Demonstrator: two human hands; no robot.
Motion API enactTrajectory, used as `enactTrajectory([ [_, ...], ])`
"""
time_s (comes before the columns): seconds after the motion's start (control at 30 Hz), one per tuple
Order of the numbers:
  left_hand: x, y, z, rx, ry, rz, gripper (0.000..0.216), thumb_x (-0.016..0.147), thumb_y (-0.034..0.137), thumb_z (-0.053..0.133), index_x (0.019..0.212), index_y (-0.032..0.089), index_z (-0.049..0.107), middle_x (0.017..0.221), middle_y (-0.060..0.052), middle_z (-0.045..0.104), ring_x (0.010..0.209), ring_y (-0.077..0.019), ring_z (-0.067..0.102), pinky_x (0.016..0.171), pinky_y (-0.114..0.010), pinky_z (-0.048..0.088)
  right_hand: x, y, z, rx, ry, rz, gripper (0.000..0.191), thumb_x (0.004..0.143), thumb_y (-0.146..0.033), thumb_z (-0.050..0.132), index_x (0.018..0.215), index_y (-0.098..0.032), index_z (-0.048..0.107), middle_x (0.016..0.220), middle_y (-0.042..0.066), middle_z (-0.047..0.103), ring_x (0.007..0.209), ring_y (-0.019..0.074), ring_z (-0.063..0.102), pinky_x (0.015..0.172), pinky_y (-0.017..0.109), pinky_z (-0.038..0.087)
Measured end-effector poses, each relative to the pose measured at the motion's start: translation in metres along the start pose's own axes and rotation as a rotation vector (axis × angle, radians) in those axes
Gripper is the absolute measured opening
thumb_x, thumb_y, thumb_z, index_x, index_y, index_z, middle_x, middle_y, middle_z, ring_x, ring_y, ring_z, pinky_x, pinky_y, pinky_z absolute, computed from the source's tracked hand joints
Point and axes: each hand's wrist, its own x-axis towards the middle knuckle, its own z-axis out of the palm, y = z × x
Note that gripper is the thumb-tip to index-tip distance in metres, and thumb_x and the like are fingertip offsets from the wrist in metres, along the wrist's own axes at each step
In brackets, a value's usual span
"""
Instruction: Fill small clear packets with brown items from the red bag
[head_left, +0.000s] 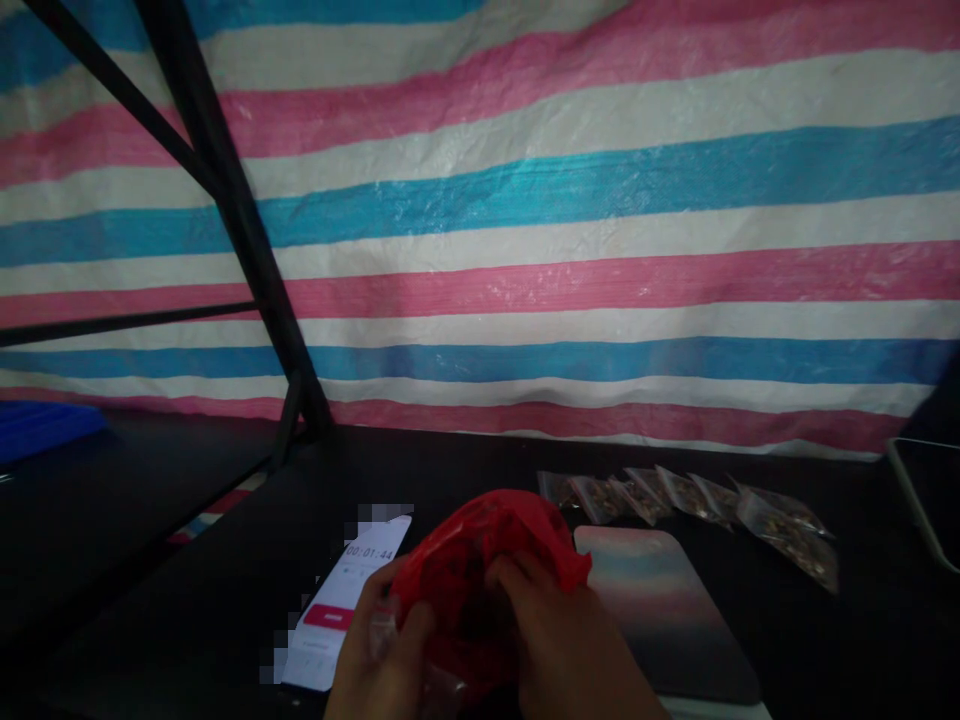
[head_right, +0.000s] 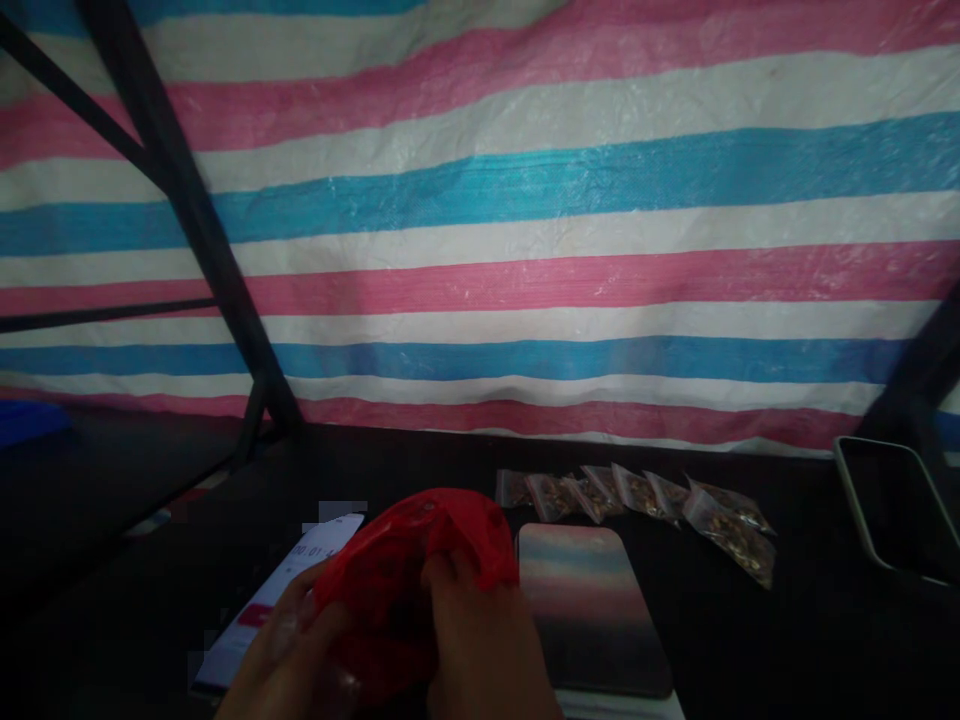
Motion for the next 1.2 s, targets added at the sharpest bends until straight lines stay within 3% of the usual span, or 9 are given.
enactTrajectory([
  [0.1, 0.004, -0.003, 0.003, -0.143, -0.033, -0.109, 0.061, 0.064, 0.031, 0.085, 0.122, 0.026, 0.067, 0.101, -0.002, 0.082, 0.06, -0.0193, 0.071, 0.044, -0.025, 0.043, 0.001, -0.003, 0.0, 0.061, 0.011, 0.001, 0.056, 0.075, 0.006, 0.057, 0.123, -0.021, 0.07, 0.146, 0.013, 0.068, 0.129, 0.0323, 0.066, 0.1, 0.041, 0.054],
  [0.23, 0.009, -0.003, 0.006, -0.336, -0.072, -0.101, 0.059, 0.059, 0.026, 0.087, 0.115, 0.024, 0.067, 0.099, -0.001, 0.082, 0.083, -0.0252, 0.079, 0.064, -0.03, 0.059, 0.001, -0.002, 0.0, 0.149, 0.019, -0.001, 0.054, 0.073, 0.008, 0.058, 0.116, -0.022, 0.071, 0.141, 0.011, 0.071, 0.127, 0.0313, 0.067, 0.094, 0.038, 0.054],
  [0.37, 0.012, -0.002, 0.006, -0.371, -0.102, -0.085, 0.056, 0.059, 0.023, 0.09, 0.11, 0.023, 0.069, 0.101, -0.002, 0.081, 0.096, -0.03, 0.08, 0.079, -0.037, 0.064, 0.001, 0.0, 0.002, 0.258, 0.019, 0.033, 0.052, 0.077, 0.01, 0.056, 0.116, -0.023, 0.068, 0.136, 0.01, 0.073, 0.127, 0.03, 0.068, 0.091, 0.035, 0.053],
  [0.57, 0.012, -0.002, 0.004, -0.335, -0.073, -0.032, 0.057, 0.06, 0.027, 0.092, 0.111, 0.026, 0.066, 0.099, 0.0, 0.081, 0.101, -0.0316, 0.08, 0.081, -0.036, 0.064, 0.001, 0.004, 0.005, 0.426, 0.028, 0.047, 0.047, 0.077, 0.008, 0.056, 0.11, -0.024, 0.064, 0.116, 0.006, 0.077, 0.113, 0.0273, 0.073, 0.088, 0.034, 0.049],
  [0.73, 0.011, -0.004, 0.003, -0.295, -0.072, -0.026, 0.059, 0.061, 0.027, 0.093, 0.113, 0.026, 0.066, 0.099, 0.0, 0.081, 0.097, -0.0299, 0.081, 0.076, -0.033, 0.064, 0.003, 0.008, 0.006, 0.464, 0.052, 0.083, 0.044, 0.08, 0.005, 0.057, 0.115, -0.021, 0.062, 0.117, 0.009, 0.077, 0.114, 0.0303, 0.072, 0.091, 0.039, 0.048],
  [0.93, 0.016, -0.008, 0.004, -0.317, -0.154, -0.043, 0.054, 0.064, 0.023, 0.087, 0.114, 0.024, 0.066, 0.101, -0.002, 0.081, 0.099, -0.0301, 0.08, 0.081, -0.036, 0.063, 0.007, 0.008, 0.011, 0.465, 0.132, 0.098, 0.043, 0.083, 0.002, 0.058, 0.119, -0.022, 0.062, 0.123, 0.011, 0.076, 0.119, 0.0317, 0.071, 0.099, 0.042, 0.047],
  [1.03, 0.014, -0.004, 0.004, -0.176, -0.105, 0.001, 0.058, 0.067, 0.033, 0.089, 0.119, 0.025, 0.064, 0.103, -0.003, 0.08, 0.099, -0.0292, 0.079, 0.081, -0.035, 0.063, 0.008, 0.01, 0.011, 0.525, 0.183, 0.084, 0.039, 0.084, 0.003, 0.056, 0.112, -0.023, 0.062, 0.114, 0.007, 0.078, 0.11, 0.0271, 0.073, 0.096, 0.038, 0.048],
  [1.13, 0.008, 0.001, 0.005, -0.019, -0.016, 0.055, 0.079, 0.069, 0.05, 0.092, 0.134, 0.029, 0.055, 0.1, -0.003, 0.078, 0.089, -0.0282, 0.078, 0.078, -0.038, 0.064, 0.01, 0.015, 0.009, 0.56, 0.236, 0.082, 0.04, 0.085, 0.002, 0.055, 0.113, -0.024, 0.062, 0.111, 0.006, 0.078, 0.105, 0.0247, 0.074, 0.095, 0.035, 0.049],
  [1.2, 0.005, 0.002, 0.003, 0.034, 0.068, 0.105, 0.088, 0.071, 0.063, 0.087, 0.143, 0.031, 0.046, 0.11, -0.005, 0.074, 0.088, -0.029, 0.077, 0.075, -0.04, 0.064, 0.01, 0.019, 0.006, 0.553, 0.257, 0.087, 0.041, 0.084, 0.002, 0.056, 0.115, -0.024, 0.062, 0.114, 0.007, 0.078, 0.107, 0.0247, 0.073, 0.096, 0.035, 0.05],
])
